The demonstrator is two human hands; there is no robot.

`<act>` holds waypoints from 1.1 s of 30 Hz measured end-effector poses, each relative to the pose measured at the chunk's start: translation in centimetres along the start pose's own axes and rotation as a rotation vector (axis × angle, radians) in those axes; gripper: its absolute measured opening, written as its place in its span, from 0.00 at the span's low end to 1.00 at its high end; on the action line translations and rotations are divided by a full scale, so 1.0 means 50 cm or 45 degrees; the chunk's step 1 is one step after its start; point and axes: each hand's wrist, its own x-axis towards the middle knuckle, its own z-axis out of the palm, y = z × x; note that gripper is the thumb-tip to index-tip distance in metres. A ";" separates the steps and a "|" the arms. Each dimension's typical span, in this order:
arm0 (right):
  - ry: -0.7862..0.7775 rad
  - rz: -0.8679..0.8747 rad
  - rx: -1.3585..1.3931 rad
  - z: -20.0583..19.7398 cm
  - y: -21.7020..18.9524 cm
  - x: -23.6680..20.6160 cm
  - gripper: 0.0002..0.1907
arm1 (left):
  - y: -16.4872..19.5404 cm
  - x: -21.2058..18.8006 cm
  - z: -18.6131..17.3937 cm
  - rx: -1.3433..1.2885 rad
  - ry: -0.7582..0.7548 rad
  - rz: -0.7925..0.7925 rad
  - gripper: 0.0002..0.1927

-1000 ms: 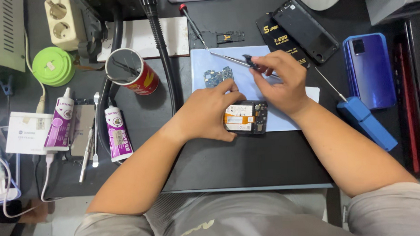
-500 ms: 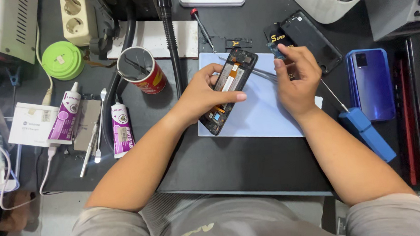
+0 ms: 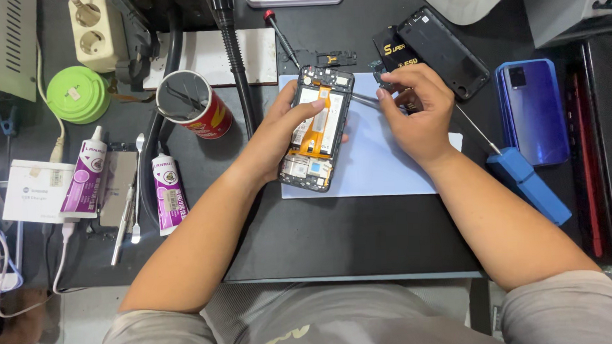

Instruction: The person uses tweezers to manipulate and position a small circuit board component within a disassembled smartphone chassis. The person repeatedly adjusts the component's placement and orientation while holding the phone body steady.

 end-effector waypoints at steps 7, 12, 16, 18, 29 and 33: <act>-0.049 -0.017 0.019 -0.004 -0.005 0.004 0.11 | 0.003 0.005 0.005 -0.111 -0.113 -0.092 0.21; -0.119 -0.157 -0.047 -0.013 -0.011 0.006 0.11 | -0.006 0.014 -0.003 -0.149 -0.056 -0.263 0.26; -0.152 -0.145 -0.060 -0.008 -0.005 0.003 0.10 | -0.012 0.018 -0.013 -0.111 0.009 -0.322 0.25; -0.148 -0.075 0.005 -0.004 0.002 -0.003 0.10 | -0.019 0.017 -0.016 -0.079 0.020 -0.323 0.23; -0.162 0.003 0.142 -0.009 0.020 -0.006 0.10 | -0.050 0.021 -0.016 0.444 0.019 -0.180 0.17; -0.300 -0.118 0.031 -0.015 0.009 0.000 0.10 | -0.055 0.023 -0.021 0.782 0.046 -0.063 0.17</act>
